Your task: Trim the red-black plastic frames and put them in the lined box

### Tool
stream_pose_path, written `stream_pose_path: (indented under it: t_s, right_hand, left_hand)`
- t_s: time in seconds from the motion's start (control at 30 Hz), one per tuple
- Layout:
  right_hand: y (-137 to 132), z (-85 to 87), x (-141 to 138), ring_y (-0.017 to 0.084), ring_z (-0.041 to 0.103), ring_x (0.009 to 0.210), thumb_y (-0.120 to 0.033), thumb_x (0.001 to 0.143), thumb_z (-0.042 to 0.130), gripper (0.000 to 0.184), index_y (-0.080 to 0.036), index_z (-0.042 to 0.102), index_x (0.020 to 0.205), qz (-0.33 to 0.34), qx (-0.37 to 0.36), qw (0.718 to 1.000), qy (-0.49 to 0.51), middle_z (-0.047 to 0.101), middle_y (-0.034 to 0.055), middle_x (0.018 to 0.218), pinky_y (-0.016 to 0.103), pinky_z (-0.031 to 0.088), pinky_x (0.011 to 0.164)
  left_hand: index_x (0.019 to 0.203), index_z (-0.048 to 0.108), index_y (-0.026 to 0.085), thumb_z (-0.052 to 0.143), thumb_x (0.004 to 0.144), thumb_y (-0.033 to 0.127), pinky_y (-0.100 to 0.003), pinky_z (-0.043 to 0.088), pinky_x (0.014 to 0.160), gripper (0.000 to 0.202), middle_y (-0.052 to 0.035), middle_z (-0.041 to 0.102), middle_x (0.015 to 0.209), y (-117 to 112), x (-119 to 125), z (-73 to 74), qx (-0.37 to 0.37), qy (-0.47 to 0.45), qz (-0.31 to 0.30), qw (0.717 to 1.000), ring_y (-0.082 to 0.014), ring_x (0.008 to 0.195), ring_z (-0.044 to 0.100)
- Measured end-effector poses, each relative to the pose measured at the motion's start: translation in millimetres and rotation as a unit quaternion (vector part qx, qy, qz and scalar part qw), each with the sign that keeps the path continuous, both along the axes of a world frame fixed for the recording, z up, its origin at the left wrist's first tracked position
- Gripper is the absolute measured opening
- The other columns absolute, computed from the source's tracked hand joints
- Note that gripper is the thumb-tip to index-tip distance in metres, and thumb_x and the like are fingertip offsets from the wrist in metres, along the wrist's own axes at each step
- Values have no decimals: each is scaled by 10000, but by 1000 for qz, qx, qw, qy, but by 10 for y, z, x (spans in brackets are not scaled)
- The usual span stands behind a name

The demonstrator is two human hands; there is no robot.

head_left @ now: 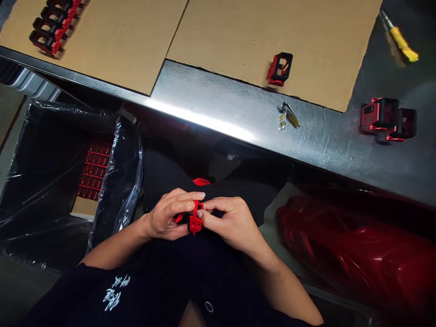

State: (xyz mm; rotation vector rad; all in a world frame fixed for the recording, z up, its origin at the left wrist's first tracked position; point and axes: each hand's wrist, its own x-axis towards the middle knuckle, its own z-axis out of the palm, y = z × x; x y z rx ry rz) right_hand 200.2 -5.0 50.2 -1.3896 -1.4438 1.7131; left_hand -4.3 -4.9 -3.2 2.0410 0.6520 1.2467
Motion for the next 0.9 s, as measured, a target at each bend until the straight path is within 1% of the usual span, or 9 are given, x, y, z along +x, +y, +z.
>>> stream_pose_path:
  t_s: [0.13, 0.27, 0.4, 0.5, 0.6, 0.7, 0.8, 0.9]
  right_hand:
    - [-5, -20, 82, 153, 687, 626, -204, 885, 663, 196, -231, 855, 905, 37, -22, 999, 17, 799, 11, 755, 232, 499, 581]
    - [-13, -50, 135, 166, 687, 638, -224, 892, 655, 226, -229, 853, 1000, 56, -42, 997, 29, 780, 8, 720, 244, 496, 585]
    - [2, -19, 99, 156, 674, 612, -217, 864, 669, 210, -224, 862, 944, 41, -50, 998, 25, 781, 8, 708, 232, 482, 564]
    - [12, 3, 73, 146, 663, 602, -213, 855, 677, 196, -215, 865, 907, 22, -52, 998, 22, 782, 10, 704, 226, 476, 565]
    - [5, -15, 103, 132, 630, 579, -230, 875, 660, 216, -214, 862, 951, 38, -58, 997, 30, 770, 2, 695, 227, 445, 550]
    - [-4, -42, 151, 123, 602, 556, -229, 887, 630, 251, -215, 855, 998, 62, -61, 996, 38, 768, -4, 706, 230, 423, 533]
    - [-3, -33, 151, 134, 625, 575, -228, 868, 651, 221, -208, 858, 942, 54, -57, 996, 44, 768, 1, 697, 232, 454, 554]
    - [-1, -5, 106, 138, 655, 607, -206, 837, 691, 167, -209, 856, 861, 20, -55, 998, 37, 773, 3, 700, 226, 481, 591]
  left_hand:
    - [1529, 391, 207, 863, 782, 234, -319, 582, 762, 883, -244, 693, 1330, -2, -4, 4, -17, -4, -6, 1000, -220, 1034, 747]
    - [1528, 390, 200, 865, 784, 252, -323, 585, 752, 884, -246, 698, 1318, -4, -3, 14, -25, -3, -6, 1000, -230, 1026, 750]
    - [1528, 391, 226, 841, 811, 265, -328, 598, 754, 847, -220, 715, 1302, 8, -2, 38, -19, 11, -4, 1000, -223, 1010, 758]
    - [1516, 411, 206, 835, 818, 258, -320, 603, 760, 818, -228, 719, 1289, 26, -2, 58, -4, 21, -1, 1000, -214, 1000, 759]
    - [1509, 422, 168, 843, 814, 268, -315, 603, 753, 818, -248, 714, 1283, 36, -4, 66, -3, 17, -3, 1000, -222, 1008, 757]
    - [1523, 406, 167, 840, 820, 302, -317, 608, 751, 837, -242, 711, 1292, 34, -3, 70, -9, 13, -5, 1000, -225, 1010, 757]
    - [1523, 410, 178, 833, 827, 306, -320, 613, 754, 825, -233, 715, 1290, 28, 2, 80, -8, 18, -5, 1000, -224, 1005, 759]
    - [1512, 421, 185, 824, 834, 291, -318, 614, 752, 796, -226, 724, 1277, 27, 6, 89, -2, 31, -4, 1000, -222, 1000, 764]
